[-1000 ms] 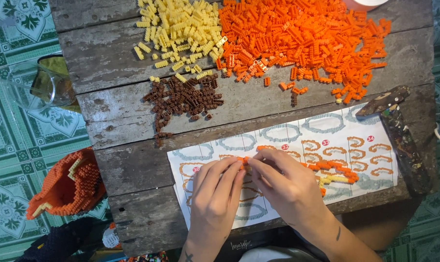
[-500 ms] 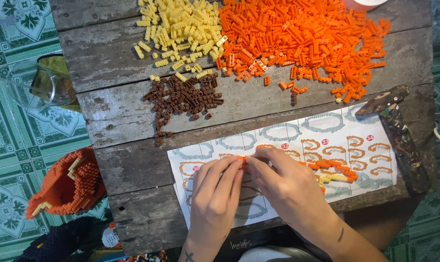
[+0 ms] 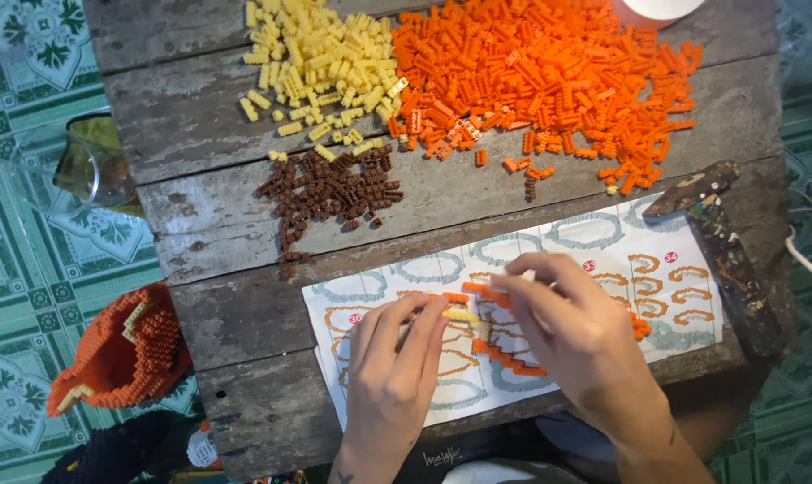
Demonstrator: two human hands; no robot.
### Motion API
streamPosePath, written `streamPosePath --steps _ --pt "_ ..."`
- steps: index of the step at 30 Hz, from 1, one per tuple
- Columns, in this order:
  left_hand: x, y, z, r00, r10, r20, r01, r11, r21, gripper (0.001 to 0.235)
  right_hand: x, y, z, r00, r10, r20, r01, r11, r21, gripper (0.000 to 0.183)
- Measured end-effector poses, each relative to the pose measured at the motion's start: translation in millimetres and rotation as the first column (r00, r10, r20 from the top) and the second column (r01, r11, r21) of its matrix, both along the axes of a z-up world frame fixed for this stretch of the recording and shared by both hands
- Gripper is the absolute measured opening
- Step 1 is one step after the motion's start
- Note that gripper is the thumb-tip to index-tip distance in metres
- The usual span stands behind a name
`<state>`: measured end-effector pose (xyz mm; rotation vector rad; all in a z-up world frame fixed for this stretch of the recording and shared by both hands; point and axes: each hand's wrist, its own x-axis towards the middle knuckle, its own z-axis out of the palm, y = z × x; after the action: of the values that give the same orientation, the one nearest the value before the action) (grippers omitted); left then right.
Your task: Assembling a 3D character model using small interlocking plastic blocks and a hammer to secure them.
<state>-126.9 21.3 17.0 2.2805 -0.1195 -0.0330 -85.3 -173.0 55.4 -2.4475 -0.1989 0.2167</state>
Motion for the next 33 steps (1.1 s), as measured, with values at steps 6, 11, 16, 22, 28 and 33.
streamPosePath --steps 6,11,16,22,28,33 --pt "-4 -1 -4 0.999 -0.050 0.010 0.050 0.996 0.070 0.043 -4 -7 -10 0.997 0.065 0.051 -0.067 0.997 0.036 0.031" --pt "-5 -2 -6 0.998 -0.059 -0.002 0.059 0.995 0.076 0.043 -8 -2 -22 0.991 0.093 0.097 -0.096 0.995 0.021 0.035" --pt "-6 -2 -8 0.998 -0.056 0.002 0.056 0.995 0.086 0.041 -10 -1 -27 0.988 0.104 0.113 -0.107 0.994 0.023 0.031" --pt "-6 -2 -8 0.998 -0.064 0.010 0.063 0.993 0.101 0.041 -11 1 -27 0.988 0.098 0.118 -0.101 0.995 0.019 0.029" --pt "-8 -3 -9 0.998 -0.062 -0.003 0.062 0.993 0.098 0.043 -13 3 -29 0.987 0.076 0.140 -0.077 0.997 0.002 0.027" --pt "-7 -3 -8 0.998 -0.059 0.000 0.058 0.993 0.104 0.044 -17 3 -30 0.992 0.043 0.121 -0.048 0.998 0.039 0.032"
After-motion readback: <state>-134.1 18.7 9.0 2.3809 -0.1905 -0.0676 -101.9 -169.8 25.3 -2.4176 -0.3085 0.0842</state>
